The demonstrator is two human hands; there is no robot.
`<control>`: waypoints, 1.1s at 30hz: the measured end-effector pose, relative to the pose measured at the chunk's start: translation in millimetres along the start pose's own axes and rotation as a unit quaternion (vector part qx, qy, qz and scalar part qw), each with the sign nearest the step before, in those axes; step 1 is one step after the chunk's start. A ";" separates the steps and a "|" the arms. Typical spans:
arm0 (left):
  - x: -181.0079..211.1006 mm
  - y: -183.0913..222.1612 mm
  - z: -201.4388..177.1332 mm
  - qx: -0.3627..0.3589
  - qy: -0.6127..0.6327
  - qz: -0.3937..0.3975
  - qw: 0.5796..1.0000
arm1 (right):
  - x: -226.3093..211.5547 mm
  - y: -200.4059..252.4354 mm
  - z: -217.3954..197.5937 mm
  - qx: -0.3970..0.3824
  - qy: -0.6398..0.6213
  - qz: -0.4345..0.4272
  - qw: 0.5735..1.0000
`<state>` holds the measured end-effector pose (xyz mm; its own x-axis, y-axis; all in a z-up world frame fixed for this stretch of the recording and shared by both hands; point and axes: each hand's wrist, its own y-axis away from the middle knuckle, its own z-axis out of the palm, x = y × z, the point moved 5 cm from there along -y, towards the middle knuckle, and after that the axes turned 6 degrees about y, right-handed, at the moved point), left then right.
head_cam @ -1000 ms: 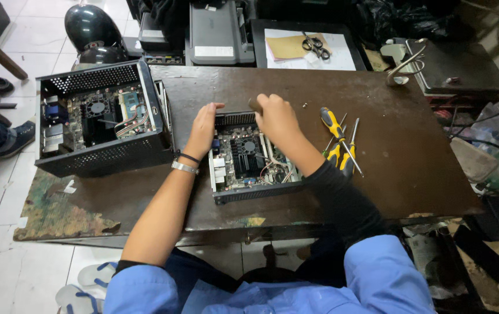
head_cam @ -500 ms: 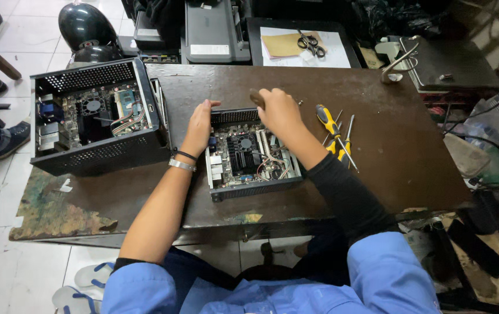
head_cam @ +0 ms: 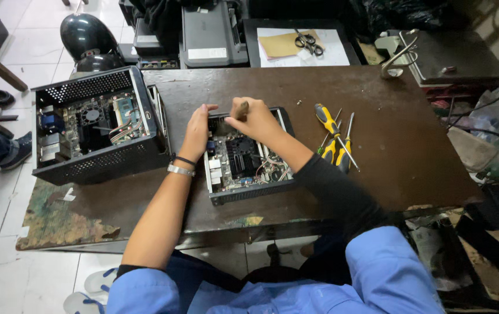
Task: The person uses a brush to clean dust from the interior of an open desktop computer case. They repeatedly brush the motherboard, cooling fan, and power supply area while holding the case steady with the other hand.
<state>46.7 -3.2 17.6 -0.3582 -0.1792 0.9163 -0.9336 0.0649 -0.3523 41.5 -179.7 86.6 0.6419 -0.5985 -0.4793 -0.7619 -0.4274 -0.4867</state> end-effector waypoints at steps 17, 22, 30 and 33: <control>-20.7 -5.8 -0.6 -0.001 0.033 -0.053 0.998 | -35.0 -2.5 -45.3 -0.173 -0.172 0.012 0.970; -25.3 -5.9 0.2 -0.002 0.033 -0.057 0.998 | -41.1 -3.3 -42.6 -0.288 -0.246 -0.025 0.925; -21.8 -5.8 1.7 0.000 0.035 -0.030 0.999 | -59.5 -1.8 -50.2 -0.229 -0.180 -0.046 0.956; -21.6 -4.4 0.4 -0.003 0.034 -0.035 0.999 | -26.2 -12.3 -28.8 -0.118 -0.148 -0.067 0.980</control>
<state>58.5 0.0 -0.7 -0.2918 -0.1157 0.9495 -0.9562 0.0602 -0.2865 31.6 -178.3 126.3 0.7073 -0.3191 -0.6308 -0.6459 -0.6544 -0.3932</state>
